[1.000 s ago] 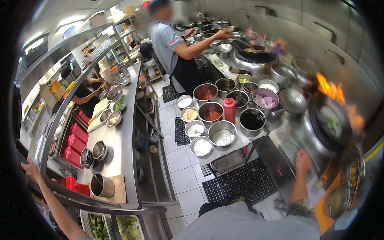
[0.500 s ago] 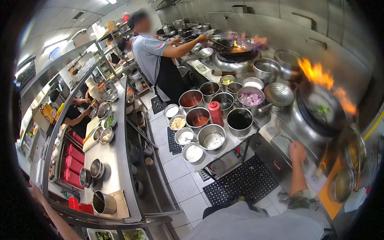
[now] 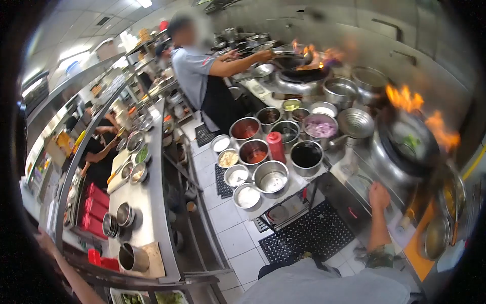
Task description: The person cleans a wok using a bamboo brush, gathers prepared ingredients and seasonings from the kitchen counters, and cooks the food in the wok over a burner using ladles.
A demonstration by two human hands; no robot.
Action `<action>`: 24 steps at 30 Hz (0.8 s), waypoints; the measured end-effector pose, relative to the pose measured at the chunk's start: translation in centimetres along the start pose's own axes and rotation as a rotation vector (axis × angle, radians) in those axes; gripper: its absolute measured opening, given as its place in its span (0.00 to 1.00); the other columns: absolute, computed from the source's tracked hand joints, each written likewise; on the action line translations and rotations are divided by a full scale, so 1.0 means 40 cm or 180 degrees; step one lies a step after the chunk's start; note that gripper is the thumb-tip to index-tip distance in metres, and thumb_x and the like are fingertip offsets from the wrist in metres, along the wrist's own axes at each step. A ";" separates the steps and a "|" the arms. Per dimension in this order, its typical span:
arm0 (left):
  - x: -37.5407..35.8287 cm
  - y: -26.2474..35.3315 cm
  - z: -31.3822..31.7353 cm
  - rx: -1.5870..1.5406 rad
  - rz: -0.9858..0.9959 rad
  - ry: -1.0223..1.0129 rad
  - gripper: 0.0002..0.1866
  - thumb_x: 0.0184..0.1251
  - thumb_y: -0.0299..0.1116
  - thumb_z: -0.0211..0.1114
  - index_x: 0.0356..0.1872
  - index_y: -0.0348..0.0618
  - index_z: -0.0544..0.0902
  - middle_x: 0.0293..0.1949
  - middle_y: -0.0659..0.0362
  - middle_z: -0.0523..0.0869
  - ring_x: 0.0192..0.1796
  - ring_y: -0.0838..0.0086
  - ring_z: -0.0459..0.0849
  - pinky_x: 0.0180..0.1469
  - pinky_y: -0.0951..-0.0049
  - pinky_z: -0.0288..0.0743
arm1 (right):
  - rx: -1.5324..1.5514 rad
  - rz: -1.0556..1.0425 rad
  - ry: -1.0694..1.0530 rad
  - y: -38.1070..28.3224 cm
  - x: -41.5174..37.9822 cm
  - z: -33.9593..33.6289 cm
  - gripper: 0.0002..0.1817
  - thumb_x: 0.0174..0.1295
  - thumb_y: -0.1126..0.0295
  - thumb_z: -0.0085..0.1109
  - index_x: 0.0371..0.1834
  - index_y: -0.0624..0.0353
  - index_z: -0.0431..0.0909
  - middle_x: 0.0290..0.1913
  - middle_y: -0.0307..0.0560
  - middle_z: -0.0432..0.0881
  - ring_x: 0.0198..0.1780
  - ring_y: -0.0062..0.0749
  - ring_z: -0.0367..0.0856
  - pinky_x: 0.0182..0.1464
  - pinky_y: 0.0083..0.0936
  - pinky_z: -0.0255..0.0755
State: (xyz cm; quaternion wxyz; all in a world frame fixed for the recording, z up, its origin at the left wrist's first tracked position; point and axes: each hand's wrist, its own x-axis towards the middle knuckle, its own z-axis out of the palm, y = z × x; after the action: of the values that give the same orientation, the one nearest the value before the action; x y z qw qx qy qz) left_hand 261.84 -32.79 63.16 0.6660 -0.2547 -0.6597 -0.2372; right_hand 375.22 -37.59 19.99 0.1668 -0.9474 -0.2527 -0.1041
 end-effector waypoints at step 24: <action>0.014 0.382 -0.400 -0.0749 -0.1483 -0.0659 0.29 0.58 0.40 0.55 0.58 0.33 0.61 0.50 0.34 0.76 0.51 0.43 0.76 0.55 0.55 0.68 | 0.4908 -0.1185 -0.1762 -0.411 -0.103 -0.255 0.33 0.69 0.46 0.37 0.66 0.61 0.59 0.55 0.50 0.75 0.58 0.35 0.71 0.60 0.32 0.61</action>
State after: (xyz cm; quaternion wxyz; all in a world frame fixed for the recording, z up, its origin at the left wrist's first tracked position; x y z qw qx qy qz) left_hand 283.95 -31.65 63.30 0.4885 -0.1947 -0.7329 -0.4317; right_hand 362.10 -29.76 32.56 0.6796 -0.5022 -0.4371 0.3081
